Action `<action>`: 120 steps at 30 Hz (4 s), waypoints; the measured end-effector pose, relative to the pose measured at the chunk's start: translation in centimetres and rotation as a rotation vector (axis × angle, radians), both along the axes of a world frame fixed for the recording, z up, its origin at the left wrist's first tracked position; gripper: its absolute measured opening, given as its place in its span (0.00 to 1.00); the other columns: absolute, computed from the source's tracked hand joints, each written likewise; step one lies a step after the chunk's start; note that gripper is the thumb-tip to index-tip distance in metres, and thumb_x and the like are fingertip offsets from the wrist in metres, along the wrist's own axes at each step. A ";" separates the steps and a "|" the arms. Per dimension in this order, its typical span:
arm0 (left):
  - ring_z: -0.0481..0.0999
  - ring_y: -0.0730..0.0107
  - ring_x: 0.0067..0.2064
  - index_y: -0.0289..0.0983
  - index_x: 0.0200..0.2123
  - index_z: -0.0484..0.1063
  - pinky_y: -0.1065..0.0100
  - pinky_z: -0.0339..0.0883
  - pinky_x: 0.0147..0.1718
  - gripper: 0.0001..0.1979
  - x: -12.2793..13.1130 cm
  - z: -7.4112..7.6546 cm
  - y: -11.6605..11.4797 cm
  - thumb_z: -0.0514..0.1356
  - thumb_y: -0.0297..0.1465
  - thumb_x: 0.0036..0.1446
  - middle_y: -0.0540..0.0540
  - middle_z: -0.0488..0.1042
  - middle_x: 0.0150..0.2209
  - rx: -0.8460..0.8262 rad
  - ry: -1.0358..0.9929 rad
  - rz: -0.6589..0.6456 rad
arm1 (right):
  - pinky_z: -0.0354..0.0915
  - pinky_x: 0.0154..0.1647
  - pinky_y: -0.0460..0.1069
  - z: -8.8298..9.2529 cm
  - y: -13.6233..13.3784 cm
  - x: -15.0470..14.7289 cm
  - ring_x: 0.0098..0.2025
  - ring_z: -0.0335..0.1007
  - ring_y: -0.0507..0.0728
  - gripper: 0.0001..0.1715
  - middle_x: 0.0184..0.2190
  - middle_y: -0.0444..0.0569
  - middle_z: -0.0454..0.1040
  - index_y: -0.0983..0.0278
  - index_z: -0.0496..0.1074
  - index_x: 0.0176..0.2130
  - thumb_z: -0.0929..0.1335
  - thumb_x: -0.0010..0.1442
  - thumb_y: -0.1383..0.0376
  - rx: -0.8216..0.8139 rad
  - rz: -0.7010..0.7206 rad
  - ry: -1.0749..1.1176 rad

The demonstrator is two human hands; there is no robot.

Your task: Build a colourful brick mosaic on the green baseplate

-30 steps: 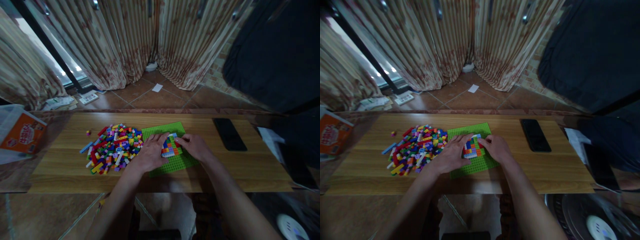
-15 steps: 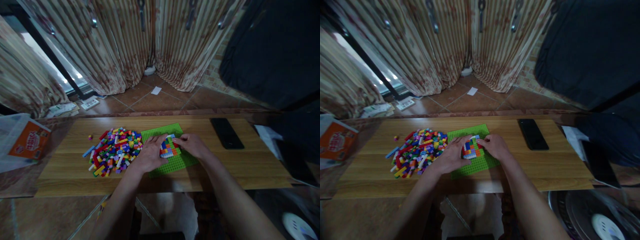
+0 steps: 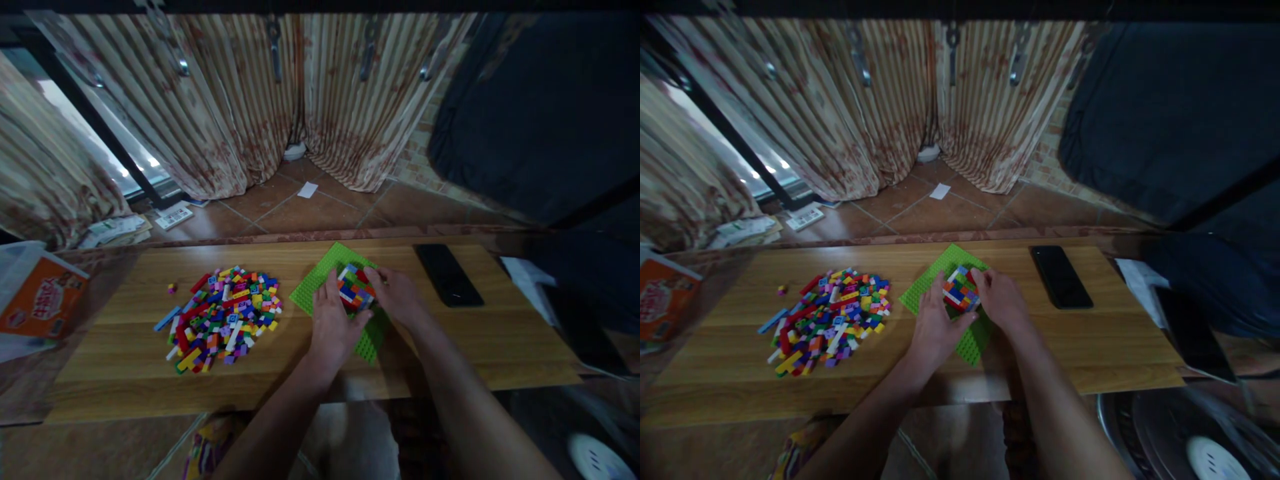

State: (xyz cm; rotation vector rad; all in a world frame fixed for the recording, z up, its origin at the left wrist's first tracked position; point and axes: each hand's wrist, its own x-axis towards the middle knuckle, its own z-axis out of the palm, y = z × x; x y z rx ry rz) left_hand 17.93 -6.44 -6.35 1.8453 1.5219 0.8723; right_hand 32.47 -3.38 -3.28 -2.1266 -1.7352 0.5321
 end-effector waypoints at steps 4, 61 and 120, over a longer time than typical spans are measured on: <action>0.66 0.50 0.57 0.33 0.64 0.52 0.51 0.59 0.57 0.39 -0.8 1.0 -0.9 0.63 0.35 0.51 0.35 0.68 0.55 -0.033 0.063 0.019 | 0.61 0.37 0.51 0.0 0.1 -0.4 0.37 0.74 0.61 0.30 0.33 0.56 0.78 0.64 0.74 0.34 0.53 0.68 0.53 -0.010 0.032 -0.017; 0.74 0.54 0.42 0.34 0.38 0.75 0.59 0.64 0.43 0.12 -22.1 3.4 6.2 0.55 0.32 0.55 0.36 0.77 0.39 -0.033 0.426 0.814 | 0.62 0.33 0.51 -0.3 0.8 -3.2 0.30 0.73 0.60 0.28 0.27 0.52 0.78 0.64 0.77 0.33 0.58 0.63 0.48 0.128 0.028 0.129; 0.75 0.57 0.46 0.33 0.49 0.72 0.59 0.66 0.47 0.26 -4.9 1.8 3.1 0.64 0.41 0.49 0.38 0.76 0.47 -0.132 0.088 0.135 | 0.62 0.52 0.60 -0.4 -0.7 -1.5 0.50 0.66 0.62 0.25 0.46 0.53 0.71 0.61 0.73 0.50 0.74 0.52 0.60 0.117 0.539 0.198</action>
